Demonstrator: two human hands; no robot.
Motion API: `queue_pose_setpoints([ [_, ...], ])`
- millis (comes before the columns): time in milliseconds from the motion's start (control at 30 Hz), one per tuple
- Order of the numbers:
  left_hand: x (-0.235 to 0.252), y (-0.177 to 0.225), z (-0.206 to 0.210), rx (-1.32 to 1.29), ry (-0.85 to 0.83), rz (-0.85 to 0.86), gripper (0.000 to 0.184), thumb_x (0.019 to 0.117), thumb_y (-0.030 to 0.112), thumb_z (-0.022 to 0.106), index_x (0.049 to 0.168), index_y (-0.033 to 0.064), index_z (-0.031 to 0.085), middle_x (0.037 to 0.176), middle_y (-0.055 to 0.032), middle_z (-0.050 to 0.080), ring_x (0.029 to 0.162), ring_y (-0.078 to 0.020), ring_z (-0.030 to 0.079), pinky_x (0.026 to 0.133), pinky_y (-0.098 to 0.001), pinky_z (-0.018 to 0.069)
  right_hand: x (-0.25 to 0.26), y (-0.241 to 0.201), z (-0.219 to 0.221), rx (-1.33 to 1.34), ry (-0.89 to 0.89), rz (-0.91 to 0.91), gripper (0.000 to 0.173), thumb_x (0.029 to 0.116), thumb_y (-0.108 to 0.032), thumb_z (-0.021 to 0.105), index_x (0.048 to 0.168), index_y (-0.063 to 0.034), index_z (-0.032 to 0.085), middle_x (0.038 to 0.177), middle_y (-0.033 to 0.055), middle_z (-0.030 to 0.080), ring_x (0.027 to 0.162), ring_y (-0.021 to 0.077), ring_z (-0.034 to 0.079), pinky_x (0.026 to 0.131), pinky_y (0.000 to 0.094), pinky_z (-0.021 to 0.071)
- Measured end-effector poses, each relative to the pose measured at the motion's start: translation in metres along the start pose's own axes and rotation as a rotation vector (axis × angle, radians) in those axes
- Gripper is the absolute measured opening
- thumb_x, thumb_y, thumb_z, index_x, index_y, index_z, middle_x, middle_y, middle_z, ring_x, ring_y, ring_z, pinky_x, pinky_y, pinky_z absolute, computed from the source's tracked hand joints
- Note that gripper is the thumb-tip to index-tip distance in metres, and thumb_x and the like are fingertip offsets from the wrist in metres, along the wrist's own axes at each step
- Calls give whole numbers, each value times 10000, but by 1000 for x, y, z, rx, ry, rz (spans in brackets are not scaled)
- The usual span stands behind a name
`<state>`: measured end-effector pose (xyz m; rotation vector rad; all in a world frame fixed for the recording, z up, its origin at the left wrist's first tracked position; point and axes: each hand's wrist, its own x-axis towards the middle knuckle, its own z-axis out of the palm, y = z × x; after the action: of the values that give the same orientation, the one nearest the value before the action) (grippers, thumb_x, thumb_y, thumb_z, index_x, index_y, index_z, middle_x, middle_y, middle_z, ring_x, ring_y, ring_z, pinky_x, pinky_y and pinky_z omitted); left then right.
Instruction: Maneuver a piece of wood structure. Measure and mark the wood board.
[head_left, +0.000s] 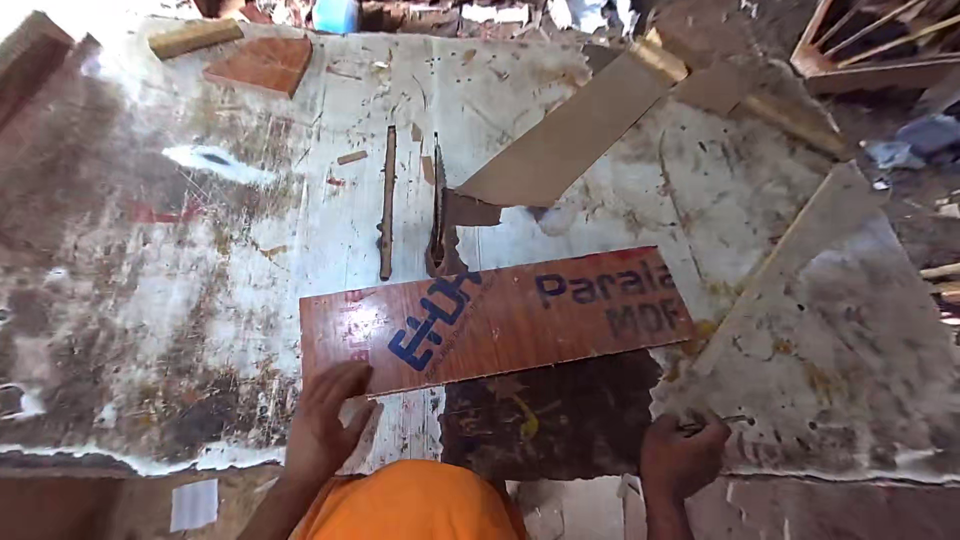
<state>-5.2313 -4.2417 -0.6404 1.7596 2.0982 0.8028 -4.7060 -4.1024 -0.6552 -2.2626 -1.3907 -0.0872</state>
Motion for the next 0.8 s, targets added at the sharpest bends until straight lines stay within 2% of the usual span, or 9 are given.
queue_pose_setpoints([
  [67, 1, -22, -3, 186, 24, -108, 902, 776, 749, 702, 1538, 327, 469, 1648, 9, 361, 1520, -255, 325, 1205, -570, 305, 1, 4, -1, -10, -13, -18, 508, 1011, -293, 571, 1415, 13, 529, 1364, 293, 586, 1243, 474, 588, 1037, 631, 478],
  [100, 3, -30, -4, 220, 13, -174, 1015, 701, 838, 690, 1561, 372, 420, 1689, -42, 270, 1550, -300, 252, 1213, -615, 249, 2, 5, 0, -16, -8, -23, 508, 1012, -294, 571, 1415, 12, 528, 1359, 289, 590, 1235, 470, 595, 1021, 632, 488],
  [167, 10, -40, -4, 207, -19, -229, 1042, 637, 867, 715, 1540, 423, 442, 1703, -119, 208, 1566, -335, 204, 1222, -647, 202, 3, 3, 2, -17, 3, -10, 496, 1005, -278, 574, 1409, 7, 535, 1343, 273, 606, 1213, 449, 614, 1001, 619, 502],
  [267, 33, -50, -8, 160, -50, -186, 954, 664, 856, 707, 1492, 427, 511, 1696, -146, 214, 1558, -335, 230, 1228, -620, 238, 1, -3, 1, -25, 10, 8, 477, 1008, -272, 565, 1402, -5, 542, 1339, 265, 613, 1203, 439, 624, 989, 614, 508],
  [367, 67, -55, -15, 104, -37, -108, 931, 670, 833, 729, 1471, 396, 545, 1691, -134, 233, 1553, -313, 253, 1238, -585, 247, 0, -1, 2, -45, 14, 19, 467, 1011, -282, 554, 1399, -22, 548, 1309, 247, 633, 1179, 431, 636, 962, 615, 516],
  [433, 79, -57, -16, 114, -44, -89, 949, 656, 852, 721, 1477, 416, 533, 1697, -114, 225, 1559, -286, 241, 1249, -565, 233, 1, 1, 3, -47, 16, 20, 471, 1013, -290, 549, 1401, -24, 552, 1313, 239, 636, 1178, 428, 638, 959, 618, 518],
  [567, 80, -54, -12, 149, -26, -73, 939, 689, 857, 684, 1496, 409, 511, 1697, -123, 223, 1569, -280, 212, 1264, -538, 204, 2, 1, 3, -24, 32, 15, 470, 1013, -292, 551, 1394, -17, 552, 1318, 241, 633, 1179, 423, 639, 973, 607, 513],
  [800, 76, -46, -12, 170, -9, -62, 914, 732, 875, 624, 1492, 375, 529, 1673, -139, 285, 1553, -295, 261, 1260, -547, 211, -2, -1, -2, -17, 41, 23, 464, 983, -285, 581, 1366, -24, 560, 1251, 262, 651, 1142, 456, 645, 949, 633, 511],
])
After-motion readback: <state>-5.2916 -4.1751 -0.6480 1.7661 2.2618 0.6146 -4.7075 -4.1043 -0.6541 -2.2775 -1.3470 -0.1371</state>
